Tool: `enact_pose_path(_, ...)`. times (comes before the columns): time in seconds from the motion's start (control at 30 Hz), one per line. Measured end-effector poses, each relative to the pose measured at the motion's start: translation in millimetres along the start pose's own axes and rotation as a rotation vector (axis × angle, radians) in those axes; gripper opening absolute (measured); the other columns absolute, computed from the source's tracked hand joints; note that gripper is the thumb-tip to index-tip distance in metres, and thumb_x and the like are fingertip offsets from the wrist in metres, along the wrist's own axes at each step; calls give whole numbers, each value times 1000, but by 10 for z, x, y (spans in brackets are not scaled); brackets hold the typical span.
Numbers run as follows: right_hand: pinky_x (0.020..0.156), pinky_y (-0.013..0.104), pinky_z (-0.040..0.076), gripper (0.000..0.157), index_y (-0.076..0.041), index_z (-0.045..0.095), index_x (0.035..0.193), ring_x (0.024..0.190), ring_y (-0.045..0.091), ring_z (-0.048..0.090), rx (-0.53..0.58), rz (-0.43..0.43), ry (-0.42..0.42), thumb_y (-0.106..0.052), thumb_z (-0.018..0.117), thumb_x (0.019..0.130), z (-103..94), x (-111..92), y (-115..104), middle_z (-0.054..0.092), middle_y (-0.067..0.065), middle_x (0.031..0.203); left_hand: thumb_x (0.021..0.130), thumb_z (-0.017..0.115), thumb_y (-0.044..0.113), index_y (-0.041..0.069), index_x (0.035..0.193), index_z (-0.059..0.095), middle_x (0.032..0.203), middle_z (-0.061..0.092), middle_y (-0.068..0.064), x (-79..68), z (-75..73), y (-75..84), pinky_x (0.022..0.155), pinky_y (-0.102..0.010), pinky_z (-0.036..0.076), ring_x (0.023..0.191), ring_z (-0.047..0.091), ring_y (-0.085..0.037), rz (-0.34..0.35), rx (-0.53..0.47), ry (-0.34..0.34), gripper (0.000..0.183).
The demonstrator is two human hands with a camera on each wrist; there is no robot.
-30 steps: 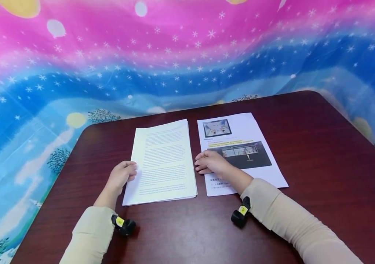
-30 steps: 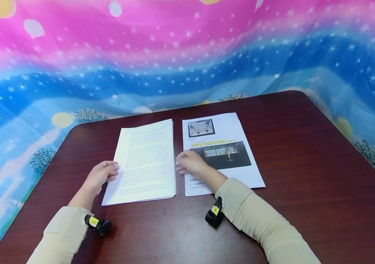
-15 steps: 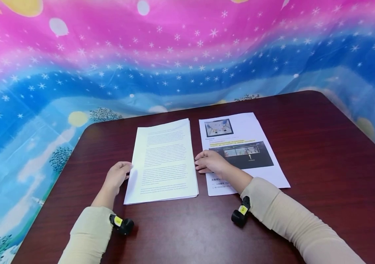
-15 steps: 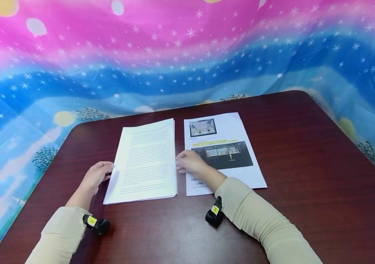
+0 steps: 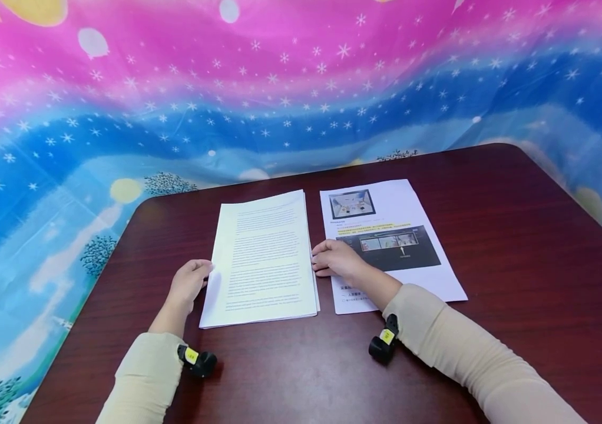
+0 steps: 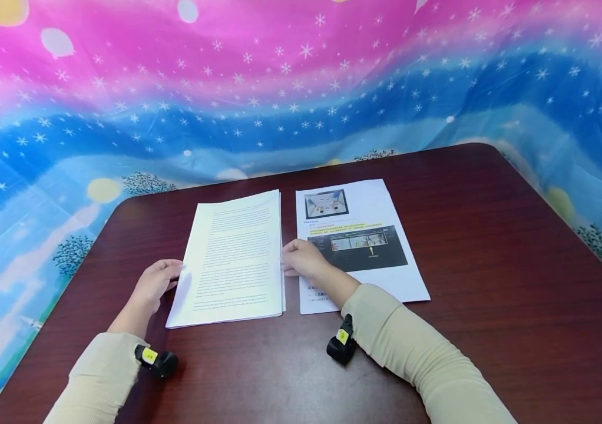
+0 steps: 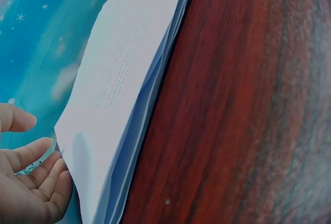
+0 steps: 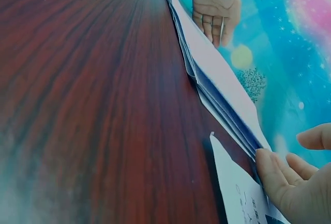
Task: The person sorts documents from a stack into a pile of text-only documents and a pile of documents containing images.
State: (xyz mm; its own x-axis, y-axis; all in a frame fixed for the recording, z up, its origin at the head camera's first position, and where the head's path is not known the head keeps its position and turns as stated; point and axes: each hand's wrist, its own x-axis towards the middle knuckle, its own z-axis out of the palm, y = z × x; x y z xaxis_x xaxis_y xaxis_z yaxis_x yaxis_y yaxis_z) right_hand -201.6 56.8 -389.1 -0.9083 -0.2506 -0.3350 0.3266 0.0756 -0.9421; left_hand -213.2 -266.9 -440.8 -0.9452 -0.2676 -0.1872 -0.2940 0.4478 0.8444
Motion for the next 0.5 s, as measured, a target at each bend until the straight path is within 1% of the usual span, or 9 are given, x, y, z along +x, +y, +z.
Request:
enact_pose_path(0.17, 67, 31, 49, 20, 7, 48, 101, 71, 19, 56, 51, 1, 38, 1, 49, 82, 40, 30, -3, 53, 16, 86, 88, 46, 28, 3, 112, 48, 114, 48, -11, -11, 2, 7, 84, -35, 38, 103, 45, -23, -10, -31, 33, 35)
enact_pose_path(0.33, 62, 31, 50, 22, 6, 45, 102, 64, 17, 54, 102, 9, 63, 2, 50, 82, 79, 78, 7, 50, 14, 82, 88, 47, 26, 2, 112, 48, 115, 47, -11, -16, 4, 9, 84, -35, 39, 103, 44, -21, -12, -62, 34, 34)
enact_pose_path(0.43, 59, 30, 50, 23, 5, 44, 102, 59, 16, 52, 99, 30, 76, 1, 52, 81, 110, 95, 16, 50, 13, 80, 87, 47, 23, 1, 111, 48, 114, 48, -12, -12, 9, 1, 85, -35, 38, 102, 44, -21, -10, -83, 35, 33)
enact_pose_path(0.5, 56, 30, 50, 23, 4, 45, 101, 58, 15, 51, 68, 46, 85, 0, 54, 80, 128, 98, 19, 50, 13, 78, 87, 47, 21, 1, 111, 49, 113, 48, -12, -29, 9, 23, 85, -35, 38, 102, 45, -21, -15, -95, 38, 31)
